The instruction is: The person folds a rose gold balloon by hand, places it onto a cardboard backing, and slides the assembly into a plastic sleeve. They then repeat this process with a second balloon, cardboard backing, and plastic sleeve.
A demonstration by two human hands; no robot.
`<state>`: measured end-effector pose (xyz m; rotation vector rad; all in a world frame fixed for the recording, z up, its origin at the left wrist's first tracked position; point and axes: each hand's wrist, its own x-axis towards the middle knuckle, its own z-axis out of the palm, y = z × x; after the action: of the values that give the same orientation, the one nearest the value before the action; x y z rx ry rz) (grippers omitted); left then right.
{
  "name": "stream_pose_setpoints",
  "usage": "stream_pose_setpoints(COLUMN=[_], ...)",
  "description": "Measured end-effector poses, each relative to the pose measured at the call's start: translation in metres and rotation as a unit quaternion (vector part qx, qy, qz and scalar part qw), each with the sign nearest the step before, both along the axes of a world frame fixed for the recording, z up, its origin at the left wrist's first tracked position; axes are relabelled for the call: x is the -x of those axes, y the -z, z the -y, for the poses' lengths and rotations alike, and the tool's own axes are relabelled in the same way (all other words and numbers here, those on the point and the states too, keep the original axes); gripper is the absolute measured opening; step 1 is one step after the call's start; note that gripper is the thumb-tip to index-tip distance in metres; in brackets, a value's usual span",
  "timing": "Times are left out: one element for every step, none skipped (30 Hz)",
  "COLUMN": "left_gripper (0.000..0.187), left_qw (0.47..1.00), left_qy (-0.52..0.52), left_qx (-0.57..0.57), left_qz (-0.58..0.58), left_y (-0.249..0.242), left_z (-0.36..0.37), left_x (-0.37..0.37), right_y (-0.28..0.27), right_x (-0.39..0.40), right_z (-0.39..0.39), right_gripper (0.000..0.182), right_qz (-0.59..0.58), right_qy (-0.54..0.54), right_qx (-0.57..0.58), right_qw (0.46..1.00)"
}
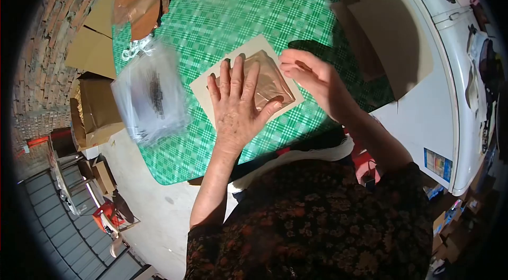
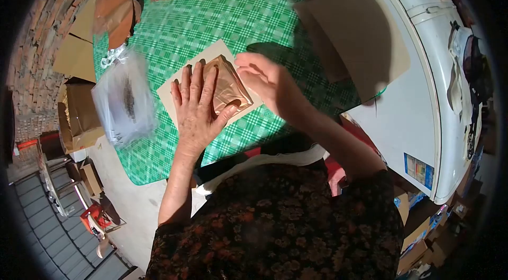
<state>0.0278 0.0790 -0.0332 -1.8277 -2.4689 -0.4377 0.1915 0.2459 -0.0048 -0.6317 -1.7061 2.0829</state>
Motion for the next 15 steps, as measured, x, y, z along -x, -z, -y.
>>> stream_pose_setpoints(left_gripper=[0.097,0.098,0.099,0.099,0.100,0.100,0.100,0.101,0.101,0.102,0.102,0.102,0.102,0.102,0.101], left_qw=[1.000,1.000,1.000,1.000,1.000,1.000,1.000,1.000,1.000,0.999,1.000,1.000,1.000,1.000,0.999], left_qy=[0.000,-0.001,-0.002,-0.003,-0.004,-0.006,-0.008,-0.008,-0.009,-0.010,-0.008,-0.007,-0.006,-0.006,-0.006], left_qx=[-0.005,-0.008,-0.011,-0.014,-0.017,-0.020,-0.023,-0.023,-0.023,-0.022,-0.023,-0.023,-0.023,-0.024,-0.026], left_qz=[-0.002,-0.001,0.001,0.003,0.008,0.012,0.017,0.018,0.020,0.021,0.018,0.014,0.011,0.015,0.018], left_y=[0.001,0.001,0.001,0.002,0.001,0.001,0.001,0.000,0.000,0.000,0.000,0.002,0.002,0.003,0.003], left_z=[0.000,0.000,0.000,0.000,0.000,0.000,0.000,0.000,0.000,0.000,0.000,0.001,0.001,0.001,0.001], left_x=[0.000,0.001,0.001,0.001,0.000,0.000,0.000,0.000,0.000,0.000,0.000,0.000,0.000,0.000,0.000], right_y=[0.003,0.006,0.008,0.009,0.010,0.011,0.011,0.011,0.011,0.011,0.010,0.011,0.011,0.012,0.012], right_x=[0.004,0.006,0.008,0.009,0.010,0.011,0.012,0.013,0.013,0.014,0.015,0.016,0.017,0.018,0.019], right_z=[-0.005,-0.008,-0.009,-0.010,-0.011,-0.011,-0.012,-0.014,-0.015,-0.016,-0.016,-0.016,-0.016,-0.016,-0.017], right_gripper=[0.040,0.040,0.040,0.040,0.040,0.040,0.041,0.040,0.040,0.040,0.040,0.039,0.039,0.038,0.038], right_qz=[-0.007,-0.010,-0.012,-0.014,-0.019,-0.024,-0.028,-0.017,-0.006,0.005,0.011,0.016,0.022,0.021,0.020], right_qy=[0.004,-0.002,-0.008,-0.015,-0.022,-0.029,-0.036,-0.041,-0.046,-0.052,-0.050,-0.049,-0.048,-0.048,-0.049], right_qx=[0.024,0.028,0.032,0.035,0.034,0.032,0.029,0.002,-0.024,-0.051,-0.052,-0.053,-0.052,-0.059,-0.065], right_qw=[1.000,1.000,0.999,0.999,0.999,0.999,0.999,0.999,0.999,0.997,0.997,0.997,0.997,0.997,0.997])
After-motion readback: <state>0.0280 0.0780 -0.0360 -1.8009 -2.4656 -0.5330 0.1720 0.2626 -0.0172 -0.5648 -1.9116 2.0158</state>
